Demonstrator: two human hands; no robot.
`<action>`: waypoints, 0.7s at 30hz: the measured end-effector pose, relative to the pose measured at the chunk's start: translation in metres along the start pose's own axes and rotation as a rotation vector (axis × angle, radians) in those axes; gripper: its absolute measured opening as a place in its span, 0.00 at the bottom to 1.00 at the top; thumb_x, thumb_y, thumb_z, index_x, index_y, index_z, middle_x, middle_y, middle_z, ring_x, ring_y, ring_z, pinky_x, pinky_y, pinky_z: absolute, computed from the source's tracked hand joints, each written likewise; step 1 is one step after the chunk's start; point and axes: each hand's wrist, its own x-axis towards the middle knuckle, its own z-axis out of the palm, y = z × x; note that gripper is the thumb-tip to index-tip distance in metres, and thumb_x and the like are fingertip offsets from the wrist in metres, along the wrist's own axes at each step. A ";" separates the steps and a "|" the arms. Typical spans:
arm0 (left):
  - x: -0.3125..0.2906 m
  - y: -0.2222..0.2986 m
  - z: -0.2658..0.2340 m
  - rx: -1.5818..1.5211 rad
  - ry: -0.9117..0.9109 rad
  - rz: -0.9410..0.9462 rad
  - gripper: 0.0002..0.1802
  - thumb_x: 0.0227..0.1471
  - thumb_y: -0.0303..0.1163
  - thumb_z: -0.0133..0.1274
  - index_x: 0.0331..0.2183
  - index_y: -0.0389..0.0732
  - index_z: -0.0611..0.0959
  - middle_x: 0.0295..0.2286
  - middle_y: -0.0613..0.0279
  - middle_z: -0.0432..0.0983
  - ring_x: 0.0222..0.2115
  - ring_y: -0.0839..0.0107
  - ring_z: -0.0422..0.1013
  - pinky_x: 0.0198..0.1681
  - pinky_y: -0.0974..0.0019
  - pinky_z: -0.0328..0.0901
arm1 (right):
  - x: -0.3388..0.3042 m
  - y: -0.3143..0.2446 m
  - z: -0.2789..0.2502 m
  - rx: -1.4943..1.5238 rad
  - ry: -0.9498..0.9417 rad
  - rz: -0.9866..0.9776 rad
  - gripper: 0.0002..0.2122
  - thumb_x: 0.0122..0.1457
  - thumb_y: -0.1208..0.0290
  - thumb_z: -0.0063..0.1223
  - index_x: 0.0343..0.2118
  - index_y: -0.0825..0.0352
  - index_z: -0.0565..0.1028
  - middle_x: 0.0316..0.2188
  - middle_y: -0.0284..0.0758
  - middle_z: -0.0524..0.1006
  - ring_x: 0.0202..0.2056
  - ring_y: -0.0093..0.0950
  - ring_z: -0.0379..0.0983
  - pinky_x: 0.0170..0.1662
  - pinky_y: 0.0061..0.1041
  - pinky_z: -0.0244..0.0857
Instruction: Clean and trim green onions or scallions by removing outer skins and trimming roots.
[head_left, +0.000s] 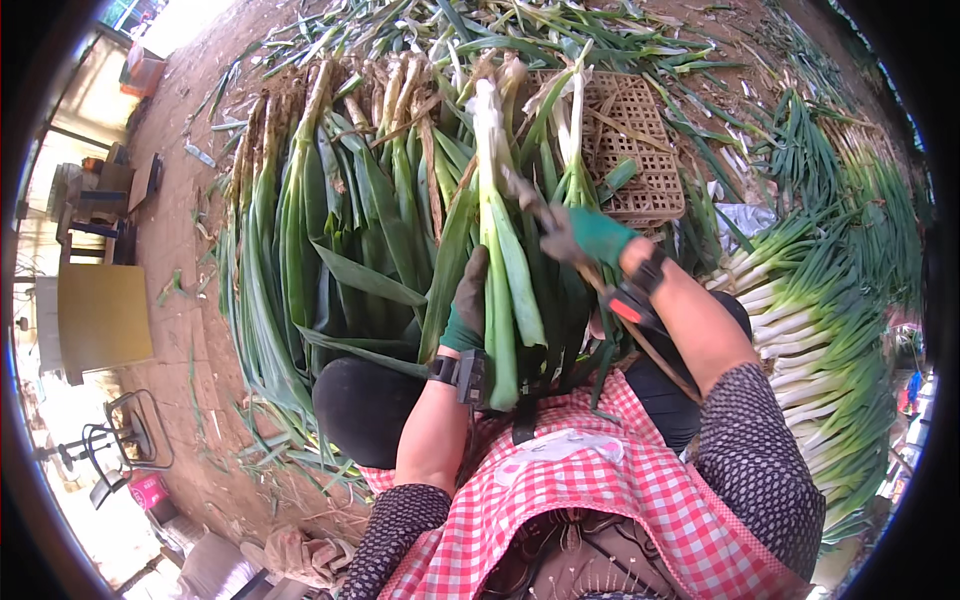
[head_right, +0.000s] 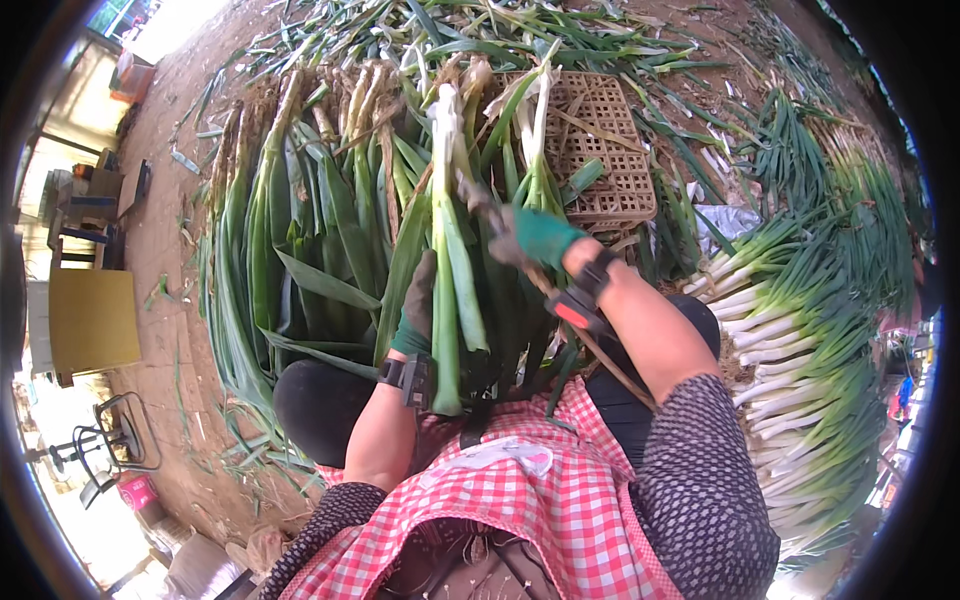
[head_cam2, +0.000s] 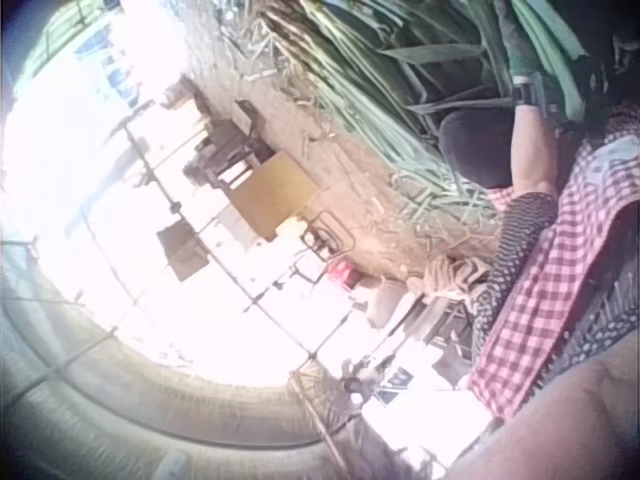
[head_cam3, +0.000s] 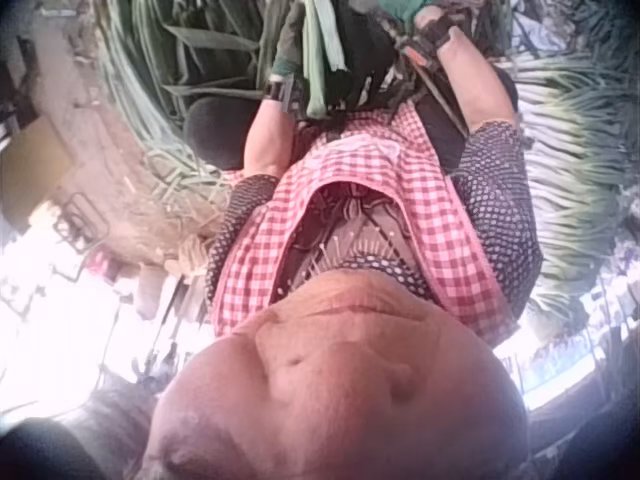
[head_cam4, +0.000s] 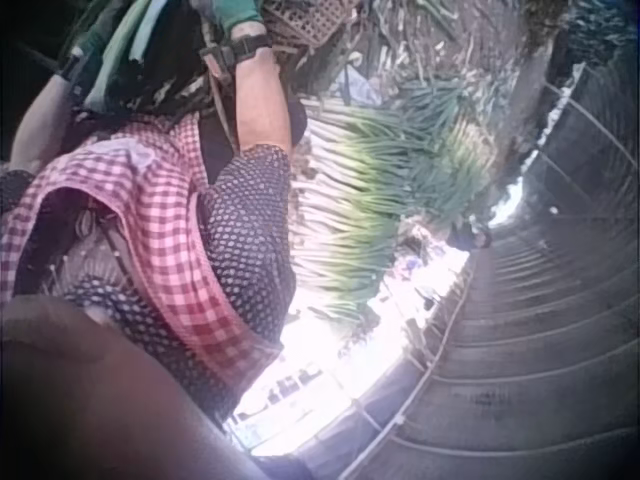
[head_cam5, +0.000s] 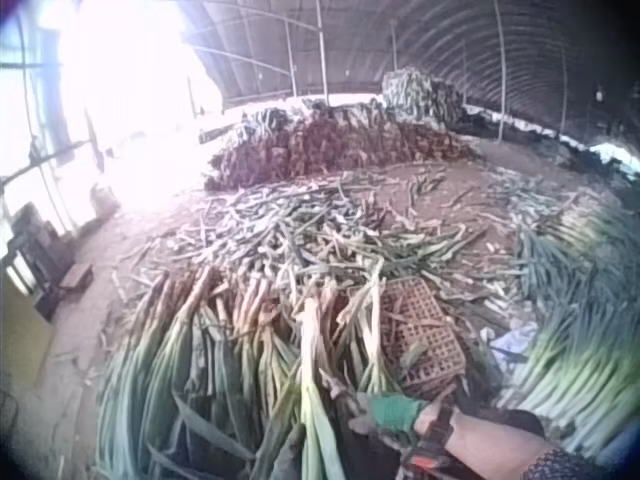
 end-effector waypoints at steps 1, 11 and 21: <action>0.004 0.001 0.009 -0.005 -0.037 0.018 0.27 0.57 0.51 0.46 0.49 0.40 0.73 0.38 0.57 0.76 0.36 0.66 0.74 0.42 0.63 0.70 | -0.011 0.036 0.020 0.227 -0.070 -0.157 0.16 0.46 0.61 0.53 0.32 0.70 0.69 0.23 0.40 0.75 0.25 0.32 0.72 0.28 0.30 0.64; -0.001 -0.038 0.030 0.537 -0.037 0.119 0.19 0.50 0.40 0.58 0.42 0.41 0.75 0.28 0.70 0.72 0.25 0.82 0.69 0.25 0.77 0.66 | -0.092 0.034 0.013 0.183 0.336 0.047 0.21 0.48 0.59 0.53 0.40 0.69 0.68 0.24 0.48 0.75 0.28 0.45 0.74 0.34 0.39 0.65; 0.107 0.002 0.082 1.823 0.156 0.397 0.37 0.47 0.48 0.58 0.53 0.36 0.68 0.43 0.42 0.74 0.45 0.50 0.70 0.49 0.58 0.63 | -0.071 0.084 -0.045 0.099 0.584 0.195 0.25 0.47 0.58 0.54 0.44 0.71 0.70 0.34 0.52 0.76 0.39 0.46 0.74 0.44 0.37 0.66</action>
